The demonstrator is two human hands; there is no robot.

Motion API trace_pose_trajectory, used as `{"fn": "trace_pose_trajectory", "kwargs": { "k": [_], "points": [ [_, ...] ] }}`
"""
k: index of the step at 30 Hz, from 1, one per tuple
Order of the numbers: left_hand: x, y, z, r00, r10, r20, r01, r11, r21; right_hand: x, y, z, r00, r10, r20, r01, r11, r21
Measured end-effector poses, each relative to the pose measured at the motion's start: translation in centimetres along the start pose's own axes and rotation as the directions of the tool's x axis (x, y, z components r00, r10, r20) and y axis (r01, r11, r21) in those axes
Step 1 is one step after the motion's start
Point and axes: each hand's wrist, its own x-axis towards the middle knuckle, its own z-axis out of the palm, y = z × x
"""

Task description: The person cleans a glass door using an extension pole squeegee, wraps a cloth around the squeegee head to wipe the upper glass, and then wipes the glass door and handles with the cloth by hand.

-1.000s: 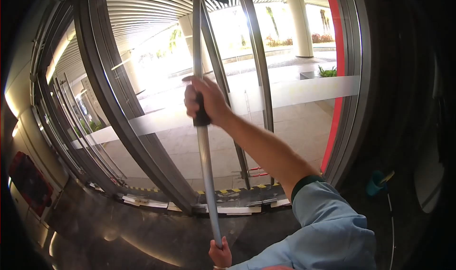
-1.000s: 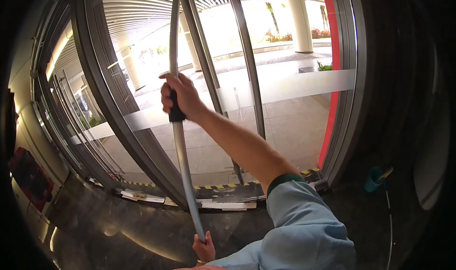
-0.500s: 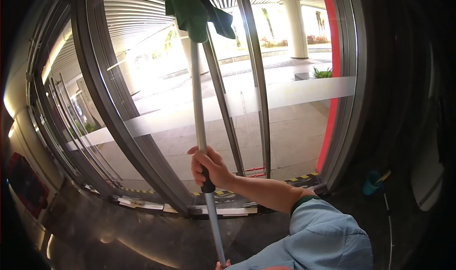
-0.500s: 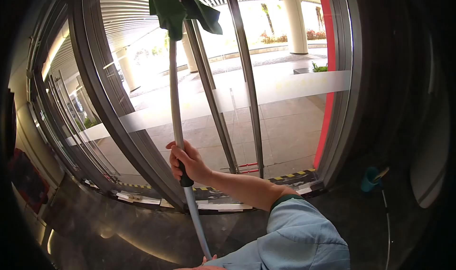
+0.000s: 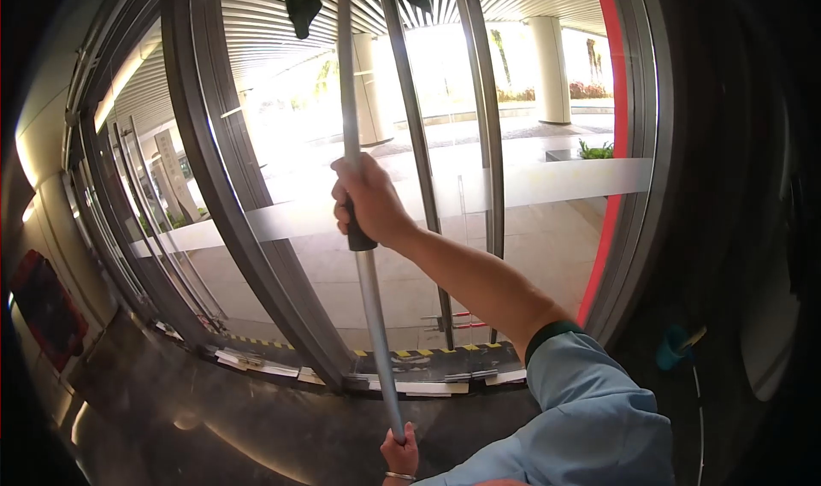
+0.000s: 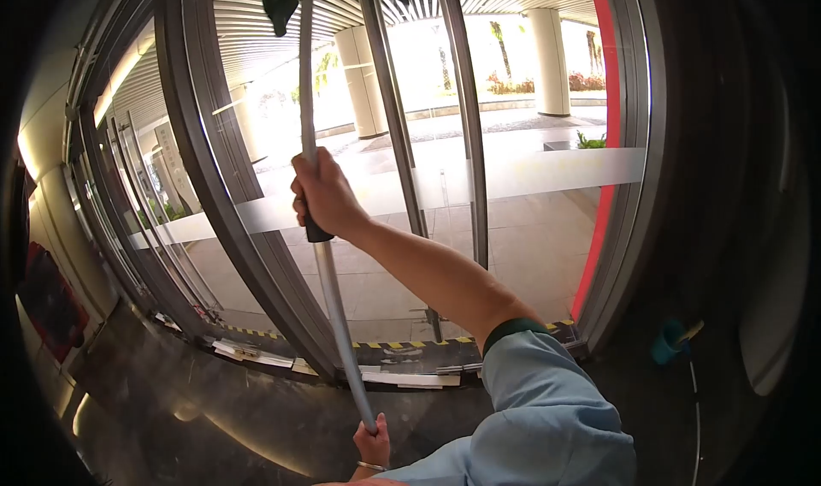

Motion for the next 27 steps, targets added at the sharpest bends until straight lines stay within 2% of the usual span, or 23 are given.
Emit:
{"fn": "trace_pose_trajectory", "kwargs": {
  "k": [4,6,9,12,14,16,18,19,21,25,27],
  "points": [
    [0.9,-0.6,-0.5,0.999,-0.039,0.030,0.040,0.999,-0.006,1.5,0.1,3.8,0.998,0.000,0.058,0.002,0.999,-0.041],
    [1.6,0.3,-0.7,0.999,-0.019,0.049,0.025,0.993,-0.115,3.5,0.7,4.7,0.994,-0.024,0.103,0.031,0.997,-0.066],
    [3.1,-0.3,-0.5,0.993,-0.074,0.092,0.089,0.982,-0.169,6.8,1.4,5.2,0.999,-0.019,0.047,0.027,0.984,-0.177],
    [5.2,1.3,-1.3,0.974,-0.131,0.183,0.171,0.960,-0.222,9.4,2.2,4.2,0.999,0.033,-0.014,-0.035,0.988,-0.150],
    [6.1,0.3,-1.2,0.978,-0.078,0.193,0.130,0.952,-0.276,10.8,3.2,2.9,0.997,0.024,-0.067,-0.035,0.985,-0.168],
    [6.7,0.7,-2.1,0.978,-0.026,0.207,0.092,0.943,-0.319,10.9,3.5,2.4,0.991,0.004,-0.135,-0.041,0.960,-0.277],
    [6.6,1.6,-3.1,0.914,-0.166,0.370,0.286,0.911,-0.298,10.5,4.3,2.0,0.987,-0.001,-0.160,-0.053,0.942,-0.333],
    [5.9,1.4,-3.6,0.909,-0.170,0.381,0.292,0.911,-0.291,9.9,5.3,1.8,0.984,0.002,-0.180,-0.071,0.923,-0.378],
    [4.8,0.6,-3.8,0.842,-0.241,0.483,0.420,0.855,-0.305,8.5,8.0,1.4,0.978,0.018,-0.209,-0.101,0.914,-0.393],
    [1.0,-5.8,-5.5,0.811,-0.278,0.515,0.446,0.863,-0.237,2.7,13.5,0.4,0.949,0.110,-0.296,-0.225,0.893,-0.389],
    [-1.0,-8.2,-7.0,0.753,-0.340,0.563,0.509,0.844,-0.171,-0.1,15.5,0.5,0.941,0.129,-0.313,-0.256,0.876,-0.409]
  ]
}}
